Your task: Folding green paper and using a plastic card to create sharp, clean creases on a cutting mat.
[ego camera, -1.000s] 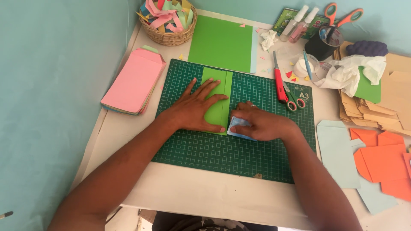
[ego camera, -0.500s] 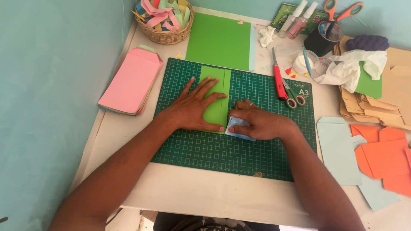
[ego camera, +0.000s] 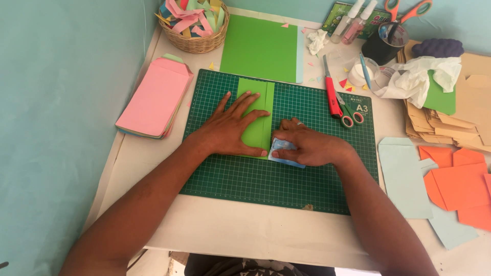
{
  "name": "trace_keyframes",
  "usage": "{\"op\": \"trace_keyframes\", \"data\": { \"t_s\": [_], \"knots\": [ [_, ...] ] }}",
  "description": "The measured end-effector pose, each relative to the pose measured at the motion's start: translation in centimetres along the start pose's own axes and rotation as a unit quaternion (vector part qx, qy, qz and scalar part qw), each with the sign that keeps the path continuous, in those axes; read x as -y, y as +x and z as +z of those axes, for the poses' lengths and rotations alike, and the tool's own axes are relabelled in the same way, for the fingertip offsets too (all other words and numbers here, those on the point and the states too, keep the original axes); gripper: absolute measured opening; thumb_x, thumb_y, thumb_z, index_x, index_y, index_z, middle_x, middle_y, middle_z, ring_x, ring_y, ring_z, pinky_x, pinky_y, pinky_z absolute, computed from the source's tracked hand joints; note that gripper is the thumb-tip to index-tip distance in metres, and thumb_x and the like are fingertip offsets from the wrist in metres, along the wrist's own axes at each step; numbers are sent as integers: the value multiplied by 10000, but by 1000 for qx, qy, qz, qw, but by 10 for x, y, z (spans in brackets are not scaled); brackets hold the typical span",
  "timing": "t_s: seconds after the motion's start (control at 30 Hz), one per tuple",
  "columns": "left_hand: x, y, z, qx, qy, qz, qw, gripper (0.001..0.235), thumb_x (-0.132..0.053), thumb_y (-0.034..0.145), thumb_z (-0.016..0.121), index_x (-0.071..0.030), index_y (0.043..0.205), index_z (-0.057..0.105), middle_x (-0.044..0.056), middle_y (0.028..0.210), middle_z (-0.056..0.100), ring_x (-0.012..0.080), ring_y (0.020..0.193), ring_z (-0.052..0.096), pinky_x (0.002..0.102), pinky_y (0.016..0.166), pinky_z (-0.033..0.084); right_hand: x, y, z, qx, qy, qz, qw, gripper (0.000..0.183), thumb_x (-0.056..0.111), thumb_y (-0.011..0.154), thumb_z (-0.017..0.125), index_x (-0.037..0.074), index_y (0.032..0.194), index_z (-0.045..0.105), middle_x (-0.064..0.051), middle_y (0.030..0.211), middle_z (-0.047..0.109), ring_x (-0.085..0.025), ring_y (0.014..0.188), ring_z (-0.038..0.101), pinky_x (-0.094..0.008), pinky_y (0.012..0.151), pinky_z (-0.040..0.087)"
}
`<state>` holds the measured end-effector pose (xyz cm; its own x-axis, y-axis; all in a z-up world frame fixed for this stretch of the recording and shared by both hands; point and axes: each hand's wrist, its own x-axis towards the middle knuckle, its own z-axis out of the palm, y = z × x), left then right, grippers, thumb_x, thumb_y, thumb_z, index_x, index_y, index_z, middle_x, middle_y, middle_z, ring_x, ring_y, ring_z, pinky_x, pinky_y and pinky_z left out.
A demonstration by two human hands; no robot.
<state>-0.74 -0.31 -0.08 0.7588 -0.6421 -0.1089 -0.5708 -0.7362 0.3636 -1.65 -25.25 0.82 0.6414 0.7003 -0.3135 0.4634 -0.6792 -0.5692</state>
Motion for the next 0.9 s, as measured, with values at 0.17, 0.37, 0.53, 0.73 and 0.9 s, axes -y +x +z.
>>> {"op": "trace_keyframes", "data": {
  "t_s": [0.17, 0.37, 0.53, 0.73, 0.9],
  "knots": [
    [0, 0, 2, -3, 5, 4, 1000, 998, -881, 762, 588, -283, 1531, 368, 117, 1691, 144, 315, 1583, 102, 627, 1258, 10, 4, -1, -1, -7, -4, 3, 1000, 247, 377, 987, 654, 131, 1014, 650, -49, 947, 461, -256, 955, 432, -419, 894, 422],
    [1, 1, 2, -4, 8, 6, 1000, 1016, -892, 753, 585, -271, 1528, 369, 120, 1691, 142, 315, 1583, 105, 629, 1258, 15, 15, -2, -3, -27, -33, 4, 999, 217, 328, 965, 679, 123, 1035, 659, -87, 951, 525, -296, 956, 501, -435, 882, 456],
    [3, 1, 5, -12, 9, 13, 1000, 1014, -886, 756, 590, -265, 1525, 365, 127, 1686, 144, 324, 1579, 112, 639, 1254, 26, 14, 1, -2, -44, -51, 21, 998, 210, 309, 960, 676, 118, 1044, 658, -101, 962, 548, -302, 959, 533, -429, 869, 472],
    [8, 3, 10, -31, 7, 21, 999, 1030, -879, 750, 604, -263, 1534, 342, 128, 1681, 155, 330, 1575, 125, 647, 1250, 41, 7, 7, -1, -65, -49, 40, 996, 198, 318, 960, 677, 161, 1079, 671, -76, 972, 550, -287, 974, 539, -415, 866, 481],
    [8, 3, 12, -46, 4, 25, 999, 1017, -848, 754, 640, -245, 1522, 356, 132, 1667, 183, 334, 1567, 141, 652, 1245, 50, -5, 14, -6, -72, -63, 56, 994, 249, 303, 971, 657, 148, 1166, 669, -88, 989, 567, -292, 1002, 557, -419, 879, 485]
  ]
}}
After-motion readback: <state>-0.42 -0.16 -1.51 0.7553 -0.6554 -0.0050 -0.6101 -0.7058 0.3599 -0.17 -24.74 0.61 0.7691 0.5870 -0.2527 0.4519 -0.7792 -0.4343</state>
